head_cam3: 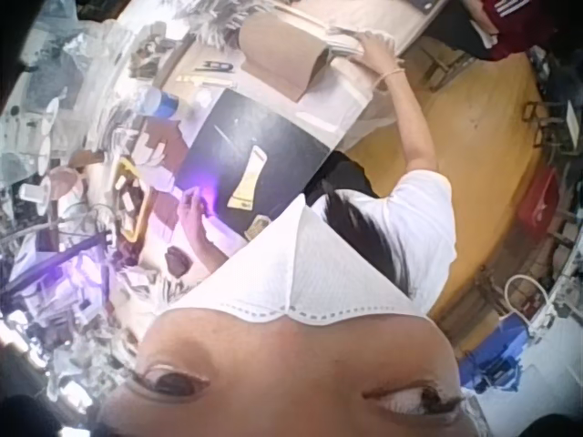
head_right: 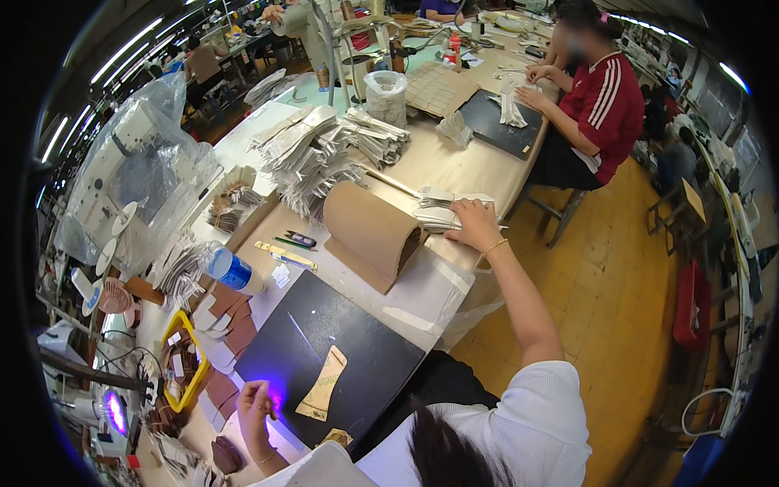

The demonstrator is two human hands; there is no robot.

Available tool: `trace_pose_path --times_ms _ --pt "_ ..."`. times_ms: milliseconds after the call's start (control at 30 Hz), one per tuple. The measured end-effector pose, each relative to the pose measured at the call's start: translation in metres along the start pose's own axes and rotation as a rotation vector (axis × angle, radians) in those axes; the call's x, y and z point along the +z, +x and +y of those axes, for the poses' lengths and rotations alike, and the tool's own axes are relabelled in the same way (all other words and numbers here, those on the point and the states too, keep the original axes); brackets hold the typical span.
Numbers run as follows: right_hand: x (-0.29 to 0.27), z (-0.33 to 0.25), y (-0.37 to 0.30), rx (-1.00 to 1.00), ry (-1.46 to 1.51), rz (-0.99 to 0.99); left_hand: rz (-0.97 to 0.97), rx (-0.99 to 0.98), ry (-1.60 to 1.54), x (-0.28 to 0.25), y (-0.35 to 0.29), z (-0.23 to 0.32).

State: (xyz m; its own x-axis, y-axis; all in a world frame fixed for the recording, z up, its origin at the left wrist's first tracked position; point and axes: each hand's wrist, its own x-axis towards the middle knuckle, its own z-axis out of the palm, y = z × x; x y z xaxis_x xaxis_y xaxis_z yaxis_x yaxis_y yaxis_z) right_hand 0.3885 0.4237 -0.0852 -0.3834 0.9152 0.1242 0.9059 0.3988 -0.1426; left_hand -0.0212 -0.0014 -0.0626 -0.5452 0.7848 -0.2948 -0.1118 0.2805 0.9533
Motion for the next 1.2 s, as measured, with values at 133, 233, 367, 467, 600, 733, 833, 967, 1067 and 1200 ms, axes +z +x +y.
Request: trace_pose_path --times_ms 133,233,367,467,600,733,833,967,1067,1200 --pt "-0.007 -0.001 -0.01 0.023 0.164 0.074 -0.031 -0.02 0.084 0.028 -0.013 0.026" --pt "-0.011 0.002 -0.019 0.096 0.34 0.242 -0.051 0.012 0.091 0.033 -0.013 0.037" --pt "-0.035 -0.003 -0.023 0.184 0.776 0.184 -0.088 0.054 0.069 0.039 -0.013 0.044" --pt "-0.016 0.009 -0.01 0.199 1.221 0.057 -0.166 0.042 0.065 0.052 -0.007 0.049" --pt "-0.01 0.002 0.003 0.052 0.887 -0.054 -0.197 0.05 0.117 0.068 -0.005 0.055" --pt "0.001 0.007 0.011 -0.071 1.042 0.034 -0.236 0.037 0.091 0.069 -0.002 0.055" --pt "-0.008 -0.004 0.008 0.038 1.334 0.086 -0.225 0.016 0.09 0.066 -0.002 0.054" --pt "-0.045 -0.021 -0.008 0.062 1.654 0.064 -0.23 0.055 0.003 0.07 -0.005 0.054" --pt "-0.071 -0.075 -0.042 0.041 1.802 0.019 -0.247 0.17 -0.138 0.081 -0.006 0.046" --pt "-0.04 -0.156 -0.081 -0.451 1.48 -0.132 -0.334 0.27 -0.468 0.129 -0.004 0.039"
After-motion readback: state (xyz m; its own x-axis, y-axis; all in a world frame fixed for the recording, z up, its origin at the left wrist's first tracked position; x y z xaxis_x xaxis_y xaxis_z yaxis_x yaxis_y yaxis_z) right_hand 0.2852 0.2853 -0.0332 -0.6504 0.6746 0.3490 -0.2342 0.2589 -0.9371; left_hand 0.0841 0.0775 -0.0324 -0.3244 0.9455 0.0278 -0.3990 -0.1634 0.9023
